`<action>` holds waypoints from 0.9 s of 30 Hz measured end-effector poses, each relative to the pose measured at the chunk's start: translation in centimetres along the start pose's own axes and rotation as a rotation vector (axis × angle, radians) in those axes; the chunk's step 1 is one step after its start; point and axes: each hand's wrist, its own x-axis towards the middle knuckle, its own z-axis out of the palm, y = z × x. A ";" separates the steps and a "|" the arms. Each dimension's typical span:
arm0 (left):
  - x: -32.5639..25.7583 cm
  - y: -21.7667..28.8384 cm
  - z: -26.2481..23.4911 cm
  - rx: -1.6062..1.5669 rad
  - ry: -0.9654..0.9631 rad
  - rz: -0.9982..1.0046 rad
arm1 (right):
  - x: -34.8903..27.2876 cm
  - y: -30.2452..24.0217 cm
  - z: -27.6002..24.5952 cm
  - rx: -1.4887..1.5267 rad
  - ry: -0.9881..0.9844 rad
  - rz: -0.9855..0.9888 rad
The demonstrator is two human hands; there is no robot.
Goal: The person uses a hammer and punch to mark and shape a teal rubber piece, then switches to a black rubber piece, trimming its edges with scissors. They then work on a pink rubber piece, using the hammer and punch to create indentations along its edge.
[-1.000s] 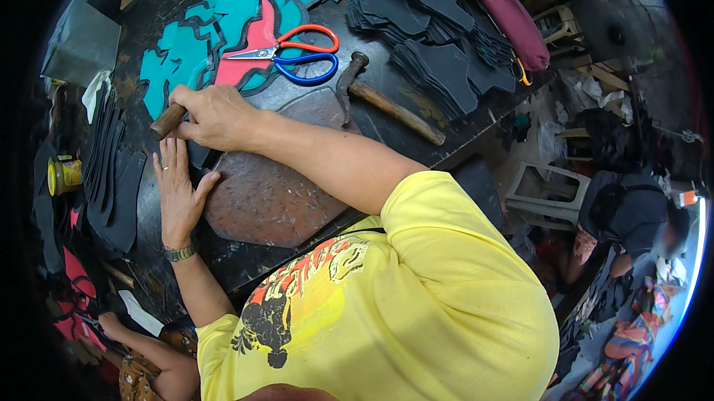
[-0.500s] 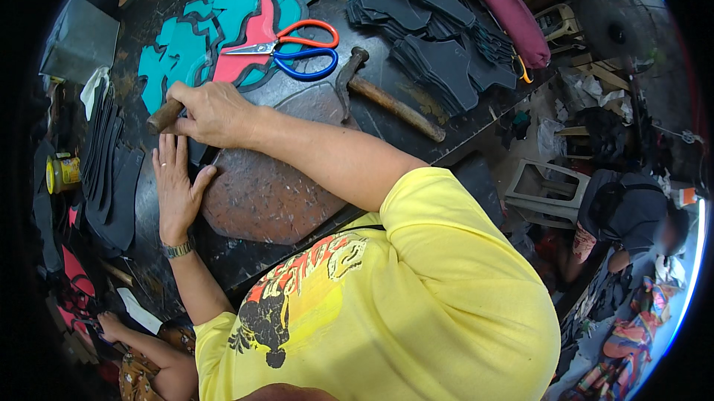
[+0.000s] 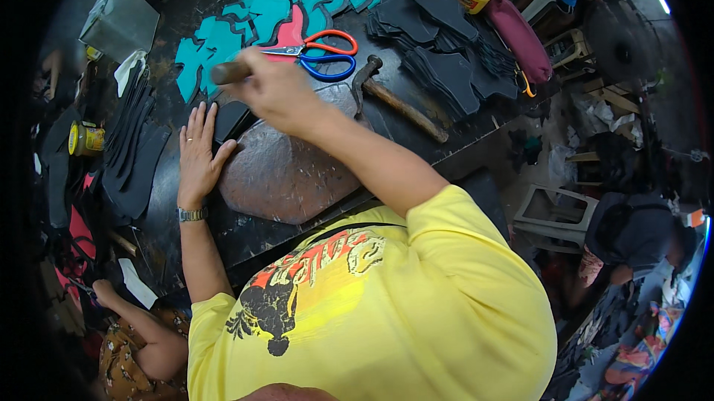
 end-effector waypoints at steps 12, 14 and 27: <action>0.2 0.2 -0.2 -0.025 -0.010 -0.038 | -7.5 3.6 -15.7 -0.496 0.121 0.676; 0.2 0.3 -0.3 -0.058 -0.004 -0.040 | -7.6 3.9 -15.8 -0.514 0.091 0.698; 8.1 -3.9 -3.0 -0.324 0.283 -0.458 | -4.4 1.0 -6.6 -0.225 -0.187 0.019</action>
